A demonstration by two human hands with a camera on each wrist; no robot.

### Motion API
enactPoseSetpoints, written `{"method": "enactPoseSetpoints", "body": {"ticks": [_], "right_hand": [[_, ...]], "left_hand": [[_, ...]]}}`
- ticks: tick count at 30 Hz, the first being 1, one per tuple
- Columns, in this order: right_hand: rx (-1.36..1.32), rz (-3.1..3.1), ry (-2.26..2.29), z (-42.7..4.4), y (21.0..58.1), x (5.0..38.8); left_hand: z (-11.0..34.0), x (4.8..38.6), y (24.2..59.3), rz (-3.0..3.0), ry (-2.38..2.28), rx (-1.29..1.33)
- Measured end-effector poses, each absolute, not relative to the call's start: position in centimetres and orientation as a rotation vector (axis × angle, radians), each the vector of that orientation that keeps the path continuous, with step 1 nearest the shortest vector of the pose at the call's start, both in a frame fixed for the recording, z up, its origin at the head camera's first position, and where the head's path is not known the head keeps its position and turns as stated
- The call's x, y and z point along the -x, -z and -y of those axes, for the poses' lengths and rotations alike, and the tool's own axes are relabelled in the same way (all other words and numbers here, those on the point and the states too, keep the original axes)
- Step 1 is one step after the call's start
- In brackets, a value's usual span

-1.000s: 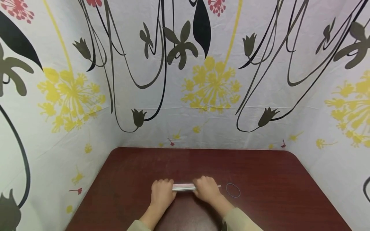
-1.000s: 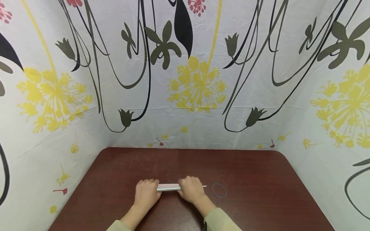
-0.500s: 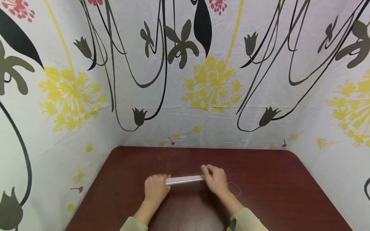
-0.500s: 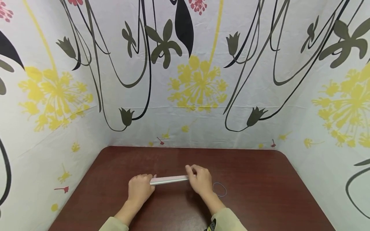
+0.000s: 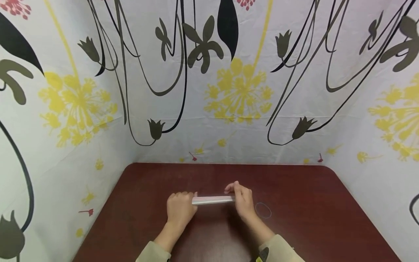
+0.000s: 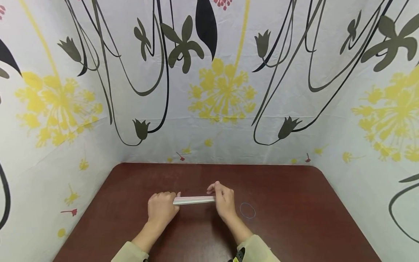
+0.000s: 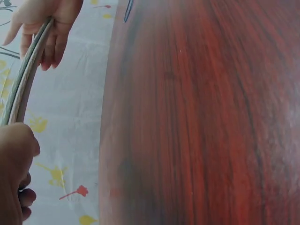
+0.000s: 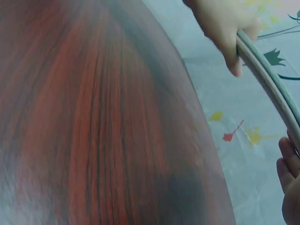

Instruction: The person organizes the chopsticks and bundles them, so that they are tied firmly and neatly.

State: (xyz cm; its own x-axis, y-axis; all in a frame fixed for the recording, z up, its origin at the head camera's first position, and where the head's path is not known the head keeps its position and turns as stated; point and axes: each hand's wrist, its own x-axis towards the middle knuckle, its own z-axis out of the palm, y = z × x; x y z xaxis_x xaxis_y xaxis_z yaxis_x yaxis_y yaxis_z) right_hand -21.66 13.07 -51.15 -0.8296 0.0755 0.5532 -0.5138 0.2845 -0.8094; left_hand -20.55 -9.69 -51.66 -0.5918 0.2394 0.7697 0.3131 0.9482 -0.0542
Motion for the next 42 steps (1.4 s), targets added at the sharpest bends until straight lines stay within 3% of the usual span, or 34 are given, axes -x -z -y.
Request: {"method": "enactPoseSetpoints", "body": {"ticks": [8,13,21,34,42], "right_hand": [[-0.206,2.098,-1.596,-12.9,50.8,21.7],[-0.174,2.065,-1.64,-12.0,48.4,19.9],[-0.306,1.995,-1.679,-12.1,47.7,19.4],[-0.781,1.7,-1.844,-14.2,51.3,21.8],[-0.729,1.92,-1.797,-14.1,50.7,21.5]], "left_hand": [[10.3,20.6,51.6,2.164,0.045,0.429],[10.5,20.8,51.8,2.086,0.051,0.438],[9.9,20.4,51.6,2.218,0.107,0.41],[10.8,20.3,51.5,2.262,0.129,0.454],[10.9,20.4,52.0,2.112,0.14,0.585]]}}
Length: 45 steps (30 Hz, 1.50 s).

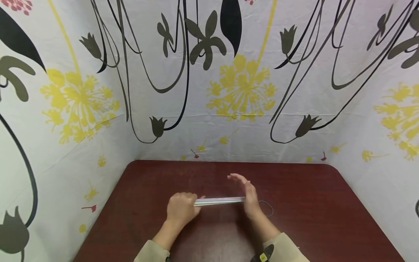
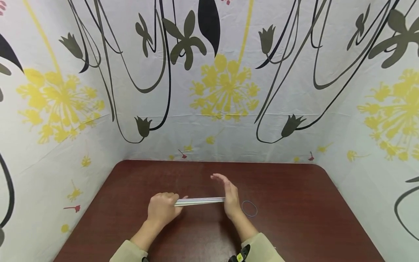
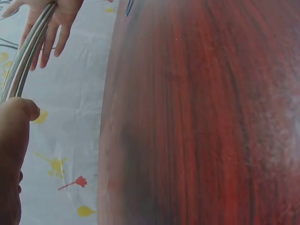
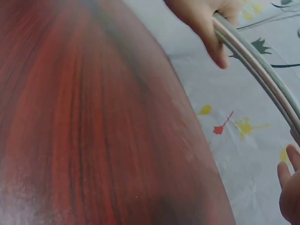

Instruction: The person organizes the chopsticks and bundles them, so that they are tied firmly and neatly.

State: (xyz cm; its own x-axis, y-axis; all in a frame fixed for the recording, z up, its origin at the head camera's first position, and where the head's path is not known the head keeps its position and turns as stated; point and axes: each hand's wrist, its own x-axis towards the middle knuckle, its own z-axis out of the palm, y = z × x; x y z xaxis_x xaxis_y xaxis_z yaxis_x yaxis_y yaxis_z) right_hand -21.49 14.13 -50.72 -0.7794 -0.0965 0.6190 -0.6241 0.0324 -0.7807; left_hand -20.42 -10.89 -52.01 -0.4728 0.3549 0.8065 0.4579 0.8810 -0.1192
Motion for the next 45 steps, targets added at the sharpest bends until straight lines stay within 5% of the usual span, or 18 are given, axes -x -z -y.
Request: {"method": "enactPoseSetpoints", "body": {"ticks": [25,34,39,45], "right_hand": [[-0.894,1.878,-1.538,-13.5,50.3,21.1],[-0.998,1.775,-1.872,-13.2,50.6,21.2],[-0.767,1.885,-1.716,-14.9,50.2,21.3],[-0.476,2.454,-0.94,-20.2,51.5,21.9]], "left_hand": [[10.0,20.1,51.1,2.064,0.113,0.441],[11.6,20.5,51.6,2.012,0.1,0.431],[12.4,20.8,52.2,2.004,0.133,0.421],[12.8,20.6,52.8,2.023,0.161,0.433]]}}
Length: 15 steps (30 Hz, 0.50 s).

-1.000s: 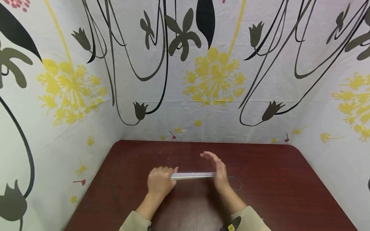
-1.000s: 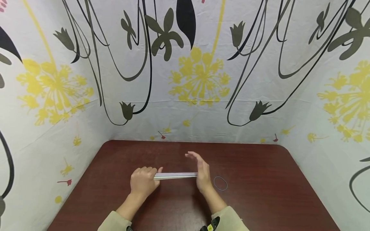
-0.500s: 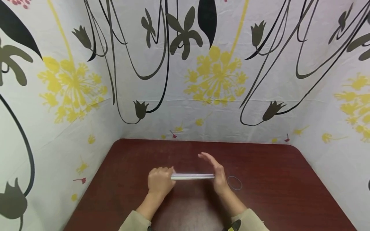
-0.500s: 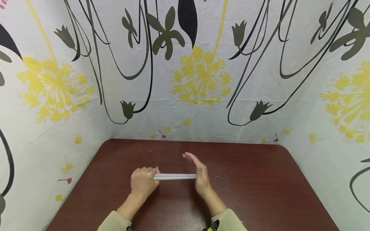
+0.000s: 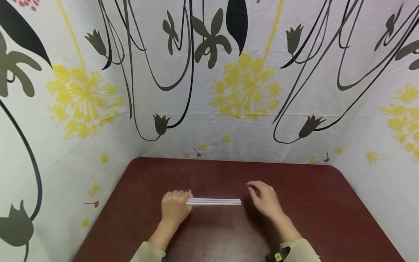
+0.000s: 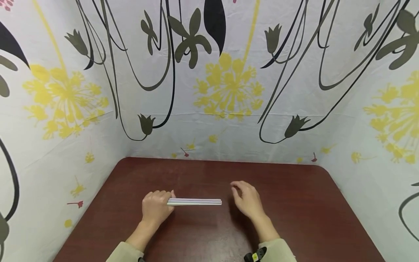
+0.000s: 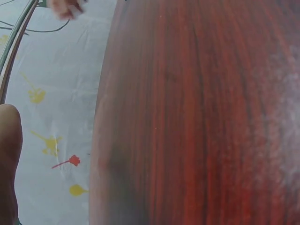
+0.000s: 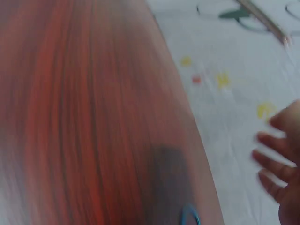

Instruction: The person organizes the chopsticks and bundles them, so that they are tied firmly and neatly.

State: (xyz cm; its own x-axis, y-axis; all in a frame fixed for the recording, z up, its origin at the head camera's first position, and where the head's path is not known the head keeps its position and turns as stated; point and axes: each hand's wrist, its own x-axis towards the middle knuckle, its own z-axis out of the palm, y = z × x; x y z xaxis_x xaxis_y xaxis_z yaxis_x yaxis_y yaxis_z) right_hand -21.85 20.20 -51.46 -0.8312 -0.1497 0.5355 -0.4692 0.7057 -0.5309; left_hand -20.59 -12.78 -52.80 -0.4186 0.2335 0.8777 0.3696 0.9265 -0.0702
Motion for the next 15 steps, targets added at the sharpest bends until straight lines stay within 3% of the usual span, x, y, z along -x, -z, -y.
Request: {"method": "enactPoseSetpoints", "body": {"ticks": [5,15], "right_hand": [[-0.42,2.794,-0.637,-23.6,52.3,21.6],[-0.261,2.89,-0.569,-25.8,54.2,21.3]], "left_hand": [[12.7,20.5,53.0,2.028,0.173,0.429],[12.5,20.4,53.4,2.051,0.149,0.445]]}}
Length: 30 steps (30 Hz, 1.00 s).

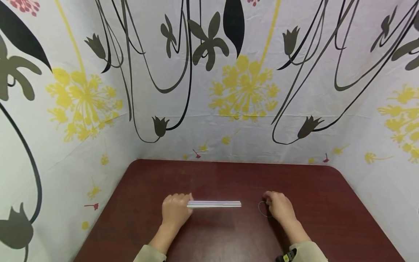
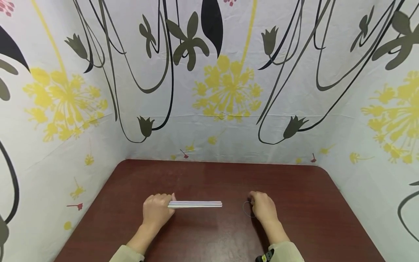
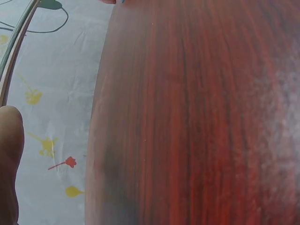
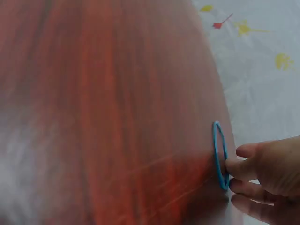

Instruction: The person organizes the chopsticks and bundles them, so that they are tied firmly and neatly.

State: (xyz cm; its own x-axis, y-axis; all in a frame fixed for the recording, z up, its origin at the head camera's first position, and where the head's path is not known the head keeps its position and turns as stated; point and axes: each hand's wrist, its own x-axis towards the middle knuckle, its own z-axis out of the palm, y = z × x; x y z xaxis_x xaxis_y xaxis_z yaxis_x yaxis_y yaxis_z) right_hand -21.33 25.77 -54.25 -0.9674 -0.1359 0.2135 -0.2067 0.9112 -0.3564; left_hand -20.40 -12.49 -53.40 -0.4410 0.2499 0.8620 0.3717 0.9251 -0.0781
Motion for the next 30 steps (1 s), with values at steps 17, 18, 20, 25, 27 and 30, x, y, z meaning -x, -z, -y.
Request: {"method": "enactPoseSetpoints", "body": {"ticks": [17,18,20,25,27,30], "right_hand": [[-0.649,2.378,-0.941,-21.4,53.7,20.5],[-0.653,2.357,-0.977,-21.2,53.6,20.5],[-0.656,2.318,-1.055,-20.9,53.4,20.5],[-0.655,2.287,-1.188,-20.5,53.2,20.5],[-0.666,2.328,-1.194,-20.4,53.3,20.5],[-0.74,2.453,-1.136,-20.3,53.7,20.6]], "left_hand": [[12.1,19.7,53.9,2.066,0.14,0.492],[12.1,19.7,53.9,2.061,0.142,0.493],[12.1,19.7,53.8,2.053,0.14,0.493],[12.2,19.8,53.8,2.052,0.134,0.495],[12.3,20.0,53.8,2.055,0.137,0.491],[12.5,20.1,53.8,2.063,0.142,0.484]]}}
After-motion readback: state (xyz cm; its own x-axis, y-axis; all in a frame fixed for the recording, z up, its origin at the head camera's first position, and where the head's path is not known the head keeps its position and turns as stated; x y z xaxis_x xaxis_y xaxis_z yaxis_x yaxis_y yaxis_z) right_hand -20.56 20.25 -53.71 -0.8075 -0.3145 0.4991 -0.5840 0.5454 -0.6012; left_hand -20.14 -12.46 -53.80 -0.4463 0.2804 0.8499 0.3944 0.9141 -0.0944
